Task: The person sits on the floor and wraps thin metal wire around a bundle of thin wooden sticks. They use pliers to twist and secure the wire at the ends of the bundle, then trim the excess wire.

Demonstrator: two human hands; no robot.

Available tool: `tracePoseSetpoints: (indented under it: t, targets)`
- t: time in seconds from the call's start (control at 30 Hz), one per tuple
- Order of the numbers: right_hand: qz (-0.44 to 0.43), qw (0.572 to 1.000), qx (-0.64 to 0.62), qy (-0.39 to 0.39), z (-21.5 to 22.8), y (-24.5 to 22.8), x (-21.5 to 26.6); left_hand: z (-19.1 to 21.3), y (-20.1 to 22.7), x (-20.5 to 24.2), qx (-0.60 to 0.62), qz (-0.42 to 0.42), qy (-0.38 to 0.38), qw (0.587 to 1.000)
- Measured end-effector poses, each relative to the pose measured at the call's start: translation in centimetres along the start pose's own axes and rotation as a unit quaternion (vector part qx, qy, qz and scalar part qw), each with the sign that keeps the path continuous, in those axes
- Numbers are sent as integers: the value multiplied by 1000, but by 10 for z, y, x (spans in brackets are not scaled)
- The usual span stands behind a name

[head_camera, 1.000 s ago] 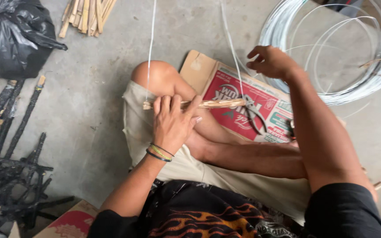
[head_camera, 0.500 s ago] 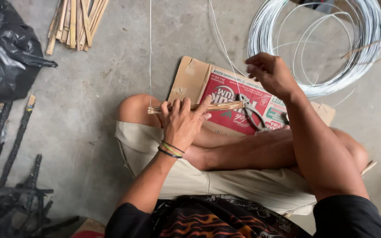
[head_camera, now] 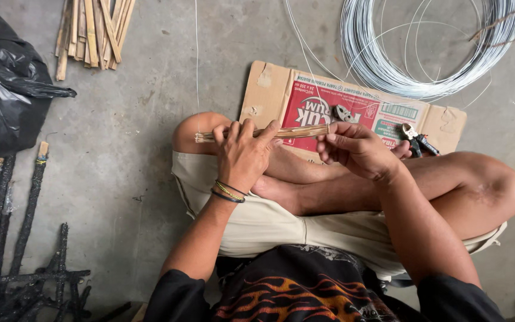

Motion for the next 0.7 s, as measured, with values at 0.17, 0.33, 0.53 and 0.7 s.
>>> tracePoseSetpoints:
  t: [0.17,0.33,0.53,0.7]
  targets:
    - [19,996,-77,-44,11,4,-4,6,4,0,11,11,4,1000]
    - [78,990,-94,-74,18,15,-14,-2,9,0,7,14,27,1000]
    - [115,988,-83,-56,23,34,-24,-15,10,-12,10,-1,7,1000]
    - [152,970,186,33,20,23,-22,-7,10,-13,5,-45,13,999]
Point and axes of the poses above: each hand's wrist, its own x-axis away from the middle knuckle, its own z-axis out of the back of the hand, y = z × x, the point moved 2 cm from there along -x, towards the middle knuckle, and after that the axes turned 11 degrees about -y, right-handed, at the moved point
